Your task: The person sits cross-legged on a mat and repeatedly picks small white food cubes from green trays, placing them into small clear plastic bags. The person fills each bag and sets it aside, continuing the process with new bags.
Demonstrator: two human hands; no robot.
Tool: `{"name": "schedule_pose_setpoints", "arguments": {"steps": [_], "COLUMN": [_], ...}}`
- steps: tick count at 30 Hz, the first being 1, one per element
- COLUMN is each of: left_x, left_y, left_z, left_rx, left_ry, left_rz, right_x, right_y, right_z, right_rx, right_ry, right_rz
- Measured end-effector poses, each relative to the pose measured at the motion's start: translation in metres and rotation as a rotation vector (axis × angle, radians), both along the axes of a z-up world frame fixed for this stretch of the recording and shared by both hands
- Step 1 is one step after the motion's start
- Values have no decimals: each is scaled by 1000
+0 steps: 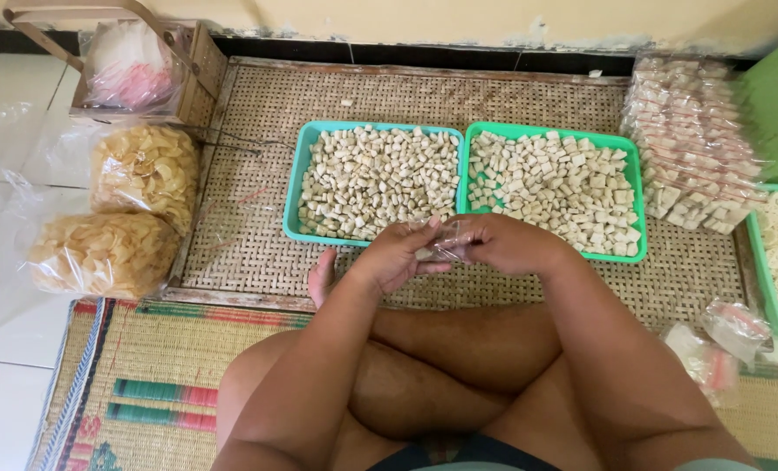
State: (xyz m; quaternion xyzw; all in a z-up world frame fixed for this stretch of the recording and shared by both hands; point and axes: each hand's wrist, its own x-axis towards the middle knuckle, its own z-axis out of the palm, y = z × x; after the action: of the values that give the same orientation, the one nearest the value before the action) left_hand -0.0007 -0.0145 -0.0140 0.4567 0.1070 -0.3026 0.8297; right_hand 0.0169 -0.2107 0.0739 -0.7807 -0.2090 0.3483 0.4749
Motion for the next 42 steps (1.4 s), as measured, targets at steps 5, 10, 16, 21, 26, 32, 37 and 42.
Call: {"name": "schedule_pose_setpoints", "arguments": {"steps": [5, 10, 16, 21, 26, 32, 37, 42], "left_x": [5, 11, 16, 11, 18, 23, 27, 32], "left_y": [14, 21, 21, 19, 21, 18, 22, 27], "left_z": [-2, -19, -19, 10, -23, -20, -25, -21], "left_rx": [22, 19, -117, -109, 24, 14, -23, -72], "left_ry": [-93, -91, -38, -57, -19, -12, -24, -15], "left_rz": [-47, -65, 56, 79, 153, 183, 193, 241], "right_x": [13, 14, 15, 16, 36, 98, 137, 186], "right_y": [-16, -19, -22, -26, -50, -91, -83, -73], "right_z": [-29, -38, -49, -25, -51, -172, -200, -224], "right_rx": [36, 128, 260, 262, 294, 8, -210, -401], "right_ry": [10, -8, -48, -66, -104, -185, -418, -505], "right_rz": [-68, -150, -303, -368, -691, -1000, -865, -789]}}
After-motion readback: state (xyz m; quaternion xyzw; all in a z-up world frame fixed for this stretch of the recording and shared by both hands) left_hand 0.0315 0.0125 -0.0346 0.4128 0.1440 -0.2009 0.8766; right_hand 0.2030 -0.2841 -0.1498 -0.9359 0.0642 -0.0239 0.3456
